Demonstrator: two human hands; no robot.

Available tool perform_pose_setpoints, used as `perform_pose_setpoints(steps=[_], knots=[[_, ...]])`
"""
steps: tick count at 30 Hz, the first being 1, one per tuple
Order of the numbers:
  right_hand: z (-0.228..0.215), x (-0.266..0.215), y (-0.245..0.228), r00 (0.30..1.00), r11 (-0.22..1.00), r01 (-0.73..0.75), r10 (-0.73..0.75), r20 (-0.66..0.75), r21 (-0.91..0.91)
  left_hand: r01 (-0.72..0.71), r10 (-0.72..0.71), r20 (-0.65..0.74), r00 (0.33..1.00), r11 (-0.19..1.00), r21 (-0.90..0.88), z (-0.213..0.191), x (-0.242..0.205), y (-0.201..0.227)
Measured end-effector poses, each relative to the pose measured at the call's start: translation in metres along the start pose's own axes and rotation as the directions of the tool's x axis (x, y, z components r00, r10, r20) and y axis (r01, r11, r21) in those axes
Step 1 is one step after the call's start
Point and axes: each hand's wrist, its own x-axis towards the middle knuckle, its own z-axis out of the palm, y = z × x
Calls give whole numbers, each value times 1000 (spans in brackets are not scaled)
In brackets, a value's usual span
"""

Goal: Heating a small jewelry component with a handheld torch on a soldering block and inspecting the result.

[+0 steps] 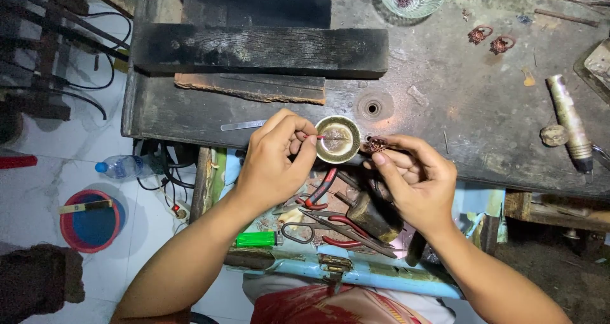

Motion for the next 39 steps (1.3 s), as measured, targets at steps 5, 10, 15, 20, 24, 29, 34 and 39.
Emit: perform_pose_setpoints(steps=[5, 10, 15, 20, 24, 29, 34, 39], knots=[[-1, 0, -3, 1000, 1000, -8, 8, 2, -5, -5, 5, 6, 1000, 1000, 13, 1, -1, -1], [-1, 0, -3, 1000, 1000, -13, 13, 9, -8, -10, 10, 24, 1000, 1000, 22, 0, 0, 1], [-2, 0, -2, 1000, 1000, -5, 5, 9, -4, 3, -2, 37, 999, 1000, -26, -1, 1, 1], [-6, 0, 2, 1000, 1000, 9, -9, 12, -11, 19, -15, 33, 999, 990, -136, 1, -1, 10], [-8, 1, 0, 1000, 999, 21, -20, 20, -30, 26, -19, 35, 999, 973, -230, 2, -3, 15], [-7, 0, -2, 1000, 1000, 2, -2, 23, -31, 23, -13, 38, 999, 965, -260, 3, -3, 16], [-8, 0, 1, 1000, 999, 7, -5, 30, -36, 10, 0, 38, 999, 965, -262, 4, -4, 15], [-9, -1, 2, 1000, 999, 6, -5, 30, -31, 3, 6, 34, 999, 969, -246, 5, -3, 15]])
